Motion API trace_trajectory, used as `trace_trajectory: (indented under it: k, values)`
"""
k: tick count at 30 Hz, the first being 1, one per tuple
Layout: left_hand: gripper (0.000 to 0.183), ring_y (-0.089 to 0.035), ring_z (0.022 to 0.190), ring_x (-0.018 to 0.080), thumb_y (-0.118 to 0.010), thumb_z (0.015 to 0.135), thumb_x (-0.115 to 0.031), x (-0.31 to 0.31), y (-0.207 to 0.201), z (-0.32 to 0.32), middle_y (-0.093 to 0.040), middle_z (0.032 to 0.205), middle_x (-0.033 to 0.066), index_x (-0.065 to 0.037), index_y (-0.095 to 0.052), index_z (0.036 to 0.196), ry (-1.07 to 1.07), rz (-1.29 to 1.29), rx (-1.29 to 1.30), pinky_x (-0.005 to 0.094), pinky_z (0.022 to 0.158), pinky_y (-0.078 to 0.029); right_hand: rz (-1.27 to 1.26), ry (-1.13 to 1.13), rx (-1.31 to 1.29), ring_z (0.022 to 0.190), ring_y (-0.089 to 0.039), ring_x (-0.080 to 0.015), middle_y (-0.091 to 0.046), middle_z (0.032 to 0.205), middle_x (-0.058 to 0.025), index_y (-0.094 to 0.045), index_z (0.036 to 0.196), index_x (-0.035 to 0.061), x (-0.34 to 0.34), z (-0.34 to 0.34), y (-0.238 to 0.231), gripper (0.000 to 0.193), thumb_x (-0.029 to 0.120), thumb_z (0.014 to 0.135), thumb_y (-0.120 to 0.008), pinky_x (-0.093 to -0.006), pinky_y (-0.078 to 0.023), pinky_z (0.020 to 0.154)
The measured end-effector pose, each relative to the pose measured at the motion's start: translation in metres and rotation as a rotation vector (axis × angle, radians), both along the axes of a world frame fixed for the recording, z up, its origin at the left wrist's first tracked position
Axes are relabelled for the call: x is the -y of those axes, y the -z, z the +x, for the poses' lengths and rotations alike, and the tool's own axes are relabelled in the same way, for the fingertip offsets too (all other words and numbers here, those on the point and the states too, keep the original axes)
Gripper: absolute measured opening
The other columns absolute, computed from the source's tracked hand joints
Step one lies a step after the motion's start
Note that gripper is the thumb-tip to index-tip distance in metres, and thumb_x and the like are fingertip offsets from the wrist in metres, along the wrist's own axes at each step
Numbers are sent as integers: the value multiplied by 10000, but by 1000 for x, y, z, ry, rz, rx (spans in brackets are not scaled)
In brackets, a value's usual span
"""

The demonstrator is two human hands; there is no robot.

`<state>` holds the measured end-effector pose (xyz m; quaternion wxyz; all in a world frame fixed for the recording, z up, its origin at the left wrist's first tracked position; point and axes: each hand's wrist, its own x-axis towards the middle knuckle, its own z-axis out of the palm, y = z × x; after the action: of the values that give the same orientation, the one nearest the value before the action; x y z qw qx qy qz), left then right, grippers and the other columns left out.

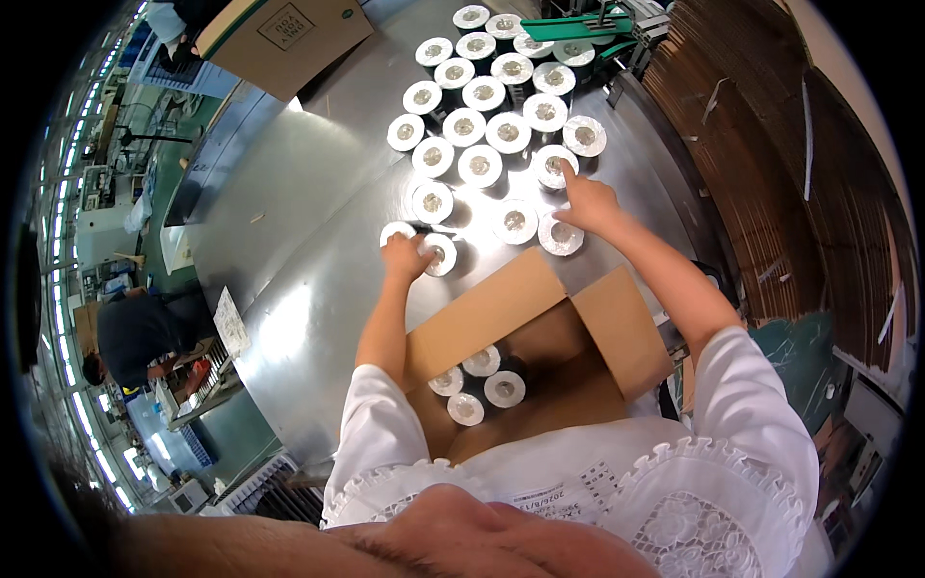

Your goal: The person places cylindrical items into a cardboard box on a metal table, arranges them in rows, and closes the box. The person repeats this process with multiple boxes while other workers are visible in the background.

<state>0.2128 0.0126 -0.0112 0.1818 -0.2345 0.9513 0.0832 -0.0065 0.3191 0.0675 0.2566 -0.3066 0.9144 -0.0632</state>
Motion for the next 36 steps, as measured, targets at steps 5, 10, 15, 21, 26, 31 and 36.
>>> trace_trajectory:
  k: [5, 10, 15, 21, 26, 31, 36]
  values:
    - [507, -598, 907, 324, -726, 702, -431, 44, -58, 49, -622, 965, 129, -82, -688, 1067, -239, 227, -177, 390, 830, -484, 34, -101, 175, 899, -643, -384, -644, 1002, -243, -131, 1466, 15, 3, -10, 86, 1066, 279, 660, -777, -437, -523, 763]
    - [276, -619, 939, 190, -622, 855, -175, 21, -229, 115, -649, 1015, 99, 1, -650, 1066, -494, 654, -635, 300, 822, -501, -165, -21, 220, 872, -640, -397, -647, 925, -256, -370, 1344, -39, -9, -13, 124, 797, 189, 657, -704, -443, -520, 780]
    - [219, -633, 909, 145, -565, 890, -106, -76, -258, 171, -664, 1026, 57, -19, -655, 1069, -787, 1032, -275, 288, 787, -515, -357, -60, 177, 789, -664, -325, -658, 874, -220, -428, 1339, -18, -37, -17, 49, 751, 190, 679, -719, -388, -521, 730]
    - [267, -599, 943, 254, -652, 802, -244, -214, -152, 126, -646, 1000, 110, -48, -689, 980, -174, 720, -167, 385, 858, -466, -944, -113, -177, 732, -653, -252, -670, 891, -165, -502, 1303, 30, -46, 26, -153, 625, 144, 736, -738, -312, -520, 671]
    - [340, -406, 1213, 338, -588, 850, -288, -269, -22, 127, -503, 1214, 128, -116, -657, 1135, 191, 261, -361, 560, 975, -324, -602, -1188, 198, 703, -639, -317, -634, 781, -152, -367, 1356, -25, -47, 153, -203, 536, 178, 882, -514, -385, -535, 588]
    - [368, -376, 1233, 324, -551, 883, -296, -271, 12, 137, -472, 1262, 113, -156, -621, 1216, 409, -9, 267, 577, 986, -303, 121, -700, 412, 694, -663, -373, -644, 736, -258, -399, 1175, -200, -81, 183, -118, 534, 107, 785, -594, -462, -519, 558]
    - [555, -294, 1365, 357, -605, 847, -440, -258, -61, 108, -270, 1489, 216, -211, -526, 1346, 464, 520, 347, 480, 1071, -303, 510, -652, 162, 830, -675, -344, -672, 890, -231, -271, 1337, -205, -89, 213, 8, 729, 125, 795, -630, -429, -541, 622]
